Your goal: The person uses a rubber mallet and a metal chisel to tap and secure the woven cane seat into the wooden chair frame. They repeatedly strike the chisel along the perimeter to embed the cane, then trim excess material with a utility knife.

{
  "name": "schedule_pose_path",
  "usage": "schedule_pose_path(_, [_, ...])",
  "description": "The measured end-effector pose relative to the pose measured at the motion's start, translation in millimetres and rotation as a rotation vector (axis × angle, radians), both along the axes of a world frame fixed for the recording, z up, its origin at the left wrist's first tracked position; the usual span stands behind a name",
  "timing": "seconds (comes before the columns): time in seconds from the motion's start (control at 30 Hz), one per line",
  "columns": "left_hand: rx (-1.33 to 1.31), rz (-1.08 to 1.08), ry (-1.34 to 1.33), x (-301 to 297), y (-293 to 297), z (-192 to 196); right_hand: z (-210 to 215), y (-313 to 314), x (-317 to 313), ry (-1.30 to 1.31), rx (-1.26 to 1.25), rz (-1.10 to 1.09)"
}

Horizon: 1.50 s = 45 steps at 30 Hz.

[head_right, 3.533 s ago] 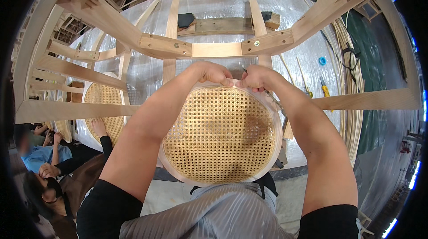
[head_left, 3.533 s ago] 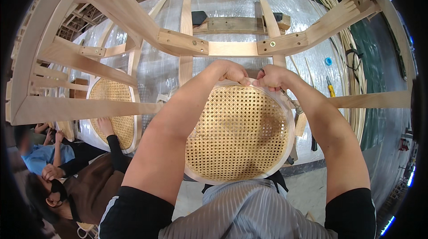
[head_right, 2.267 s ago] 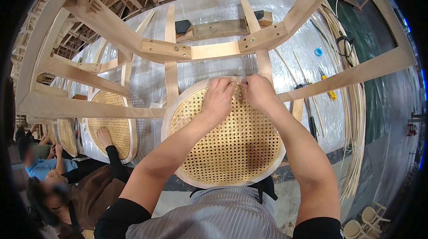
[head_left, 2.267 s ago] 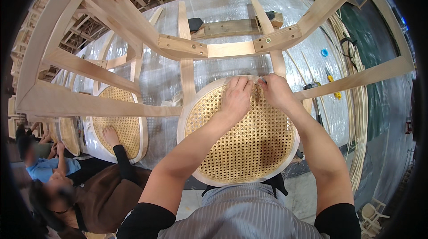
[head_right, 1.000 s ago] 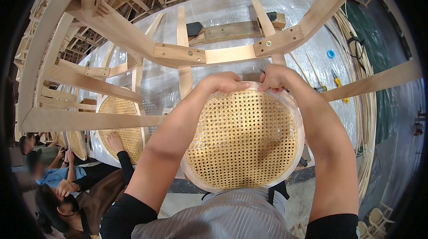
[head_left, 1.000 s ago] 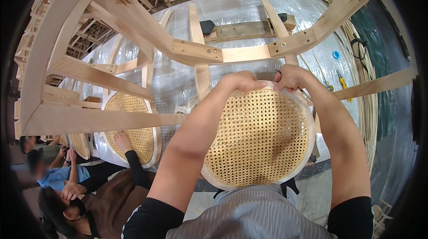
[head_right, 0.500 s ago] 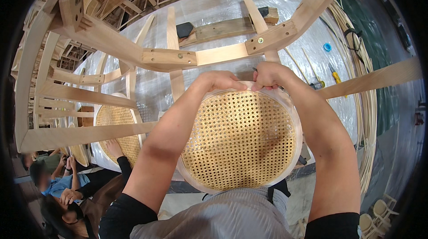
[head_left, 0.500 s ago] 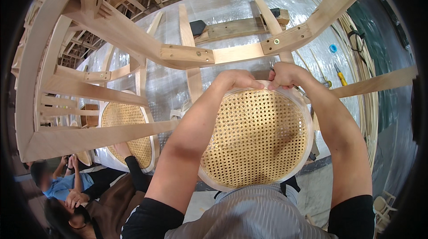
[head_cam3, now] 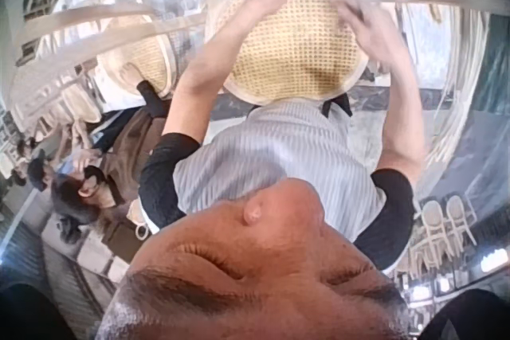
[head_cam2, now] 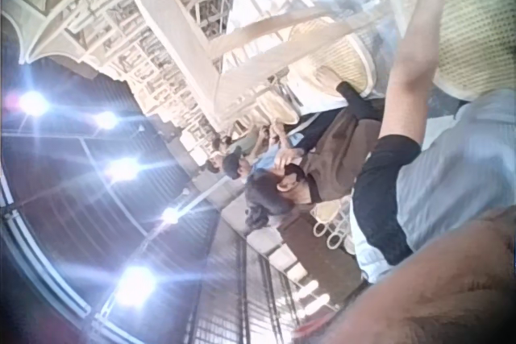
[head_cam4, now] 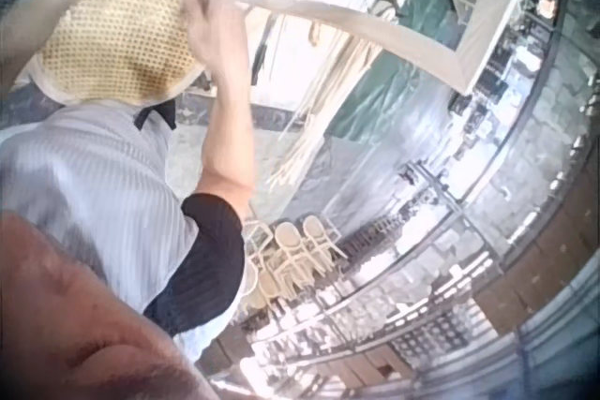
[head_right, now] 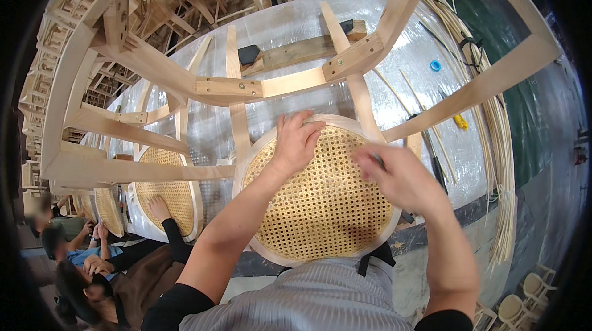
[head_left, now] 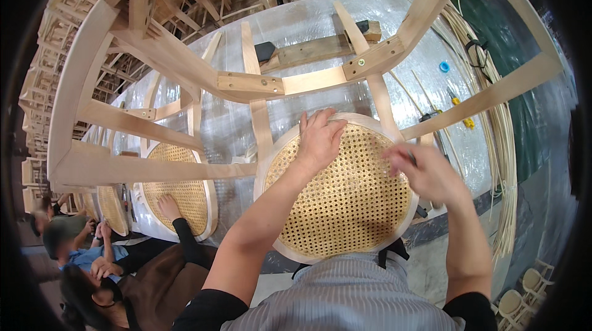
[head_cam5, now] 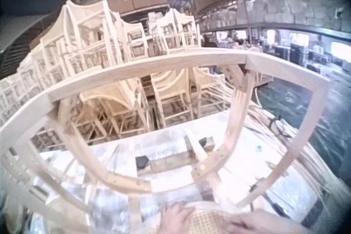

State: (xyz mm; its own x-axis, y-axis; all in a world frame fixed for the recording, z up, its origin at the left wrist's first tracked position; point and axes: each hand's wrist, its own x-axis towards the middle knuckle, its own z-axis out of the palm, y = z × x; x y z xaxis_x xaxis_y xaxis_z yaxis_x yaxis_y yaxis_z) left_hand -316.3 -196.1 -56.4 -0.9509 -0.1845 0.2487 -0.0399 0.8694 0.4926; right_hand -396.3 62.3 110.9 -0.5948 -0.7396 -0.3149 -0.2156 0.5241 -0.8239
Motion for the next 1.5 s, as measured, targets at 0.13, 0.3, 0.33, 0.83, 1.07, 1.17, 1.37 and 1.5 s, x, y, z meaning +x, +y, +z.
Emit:
schedule_pose_path(0.13, [0.059, 0.035, 0.007, -12.9, 18.5, -0.4, -42.0, 116.0, 25.7, -0.086, 0.218, -0.298])
schedule_pose_path(0.3, [0.078, 0.079, 0.02, -14.4, 18.6, -2.1, -96.5, 202.7, -12.8, 0.169, 0.31, -0.466])
schedule_pose_path(0.33, [0.064, 0.084, 0.015, -10.1, 15.0, -1.5, -103.0, 201.1, -30.6, 0.24, 0.334, -0.459])
schedule_pose_path(0.83, [0.293, 0.17, -0.685, -68.0, -25.9, 45.8, -197.8, 208.6, -207.3, 0.908, 0.241, -0.374])
schedule_pose_path(1.07, [0.433, 0.037, -1.041, -74.3, -51.8, 29.1, -110.5, 113.4, -66.7, 0.025, -0.204, 0.142])
schedule_pose_path(1.17, [0.489, 0.005, -1.046, -84.5, -55.8, 31.9, -85.1, 37.1, -69.0, 0.195, -0.237, 0.182])
schedule_pose_path(1.37, [0.536, -0.083, -0.844, -94.8, -48.0, 19.7, -113.9, -71.2, -120.4, 0.391, 0.015, 0.19])
schedule_pose_path(1.5, [0.334, -0.071, -0.731, -71.6, -56.3, 12.1, -94.8, -115.8, -112.8, -0.061, 0.387, 0.281])
